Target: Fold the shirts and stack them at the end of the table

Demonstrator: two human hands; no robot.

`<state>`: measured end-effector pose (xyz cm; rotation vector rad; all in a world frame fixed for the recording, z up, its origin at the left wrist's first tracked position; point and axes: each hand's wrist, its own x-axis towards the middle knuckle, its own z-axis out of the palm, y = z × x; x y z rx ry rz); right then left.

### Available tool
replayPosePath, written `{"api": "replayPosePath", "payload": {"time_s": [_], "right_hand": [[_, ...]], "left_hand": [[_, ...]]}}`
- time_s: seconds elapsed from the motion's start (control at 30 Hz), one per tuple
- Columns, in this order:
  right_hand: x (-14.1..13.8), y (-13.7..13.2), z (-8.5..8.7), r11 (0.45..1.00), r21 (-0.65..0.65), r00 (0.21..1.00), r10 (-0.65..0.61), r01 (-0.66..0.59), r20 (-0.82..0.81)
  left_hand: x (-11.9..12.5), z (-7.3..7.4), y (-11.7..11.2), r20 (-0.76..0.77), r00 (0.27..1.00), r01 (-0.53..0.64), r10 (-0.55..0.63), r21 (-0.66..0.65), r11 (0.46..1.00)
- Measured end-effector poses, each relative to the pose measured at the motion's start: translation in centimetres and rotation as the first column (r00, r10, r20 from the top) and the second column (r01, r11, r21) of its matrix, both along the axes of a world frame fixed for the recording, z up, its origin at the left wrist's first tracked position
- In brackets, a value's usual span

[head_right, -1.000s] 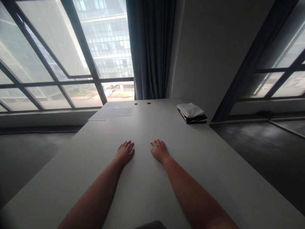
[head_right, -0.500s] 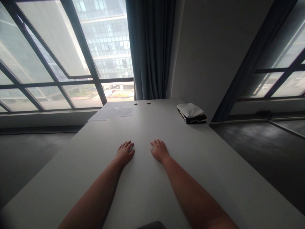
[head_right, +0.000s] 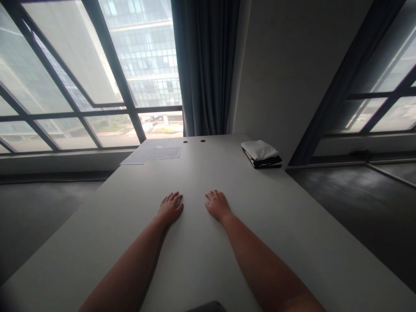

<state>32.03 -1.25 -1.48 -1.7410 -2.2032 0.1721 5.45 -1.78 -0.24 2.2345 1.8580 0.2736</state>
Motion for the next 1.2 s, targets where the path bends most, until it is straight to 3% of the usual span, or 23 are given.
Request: {"api": "replayPosePath", "payload": {"time_s": [1.2], "right_hand": [[0.07, 0.05, -0.02, 1.0, -0.005, 1.0, 0.008, -0.008, -0.003]], "left_hand": [[-0.1, -0.21, 0.12, -0.001, 1.0, 0.005, -0.005, -0.005, 1.0]]}}
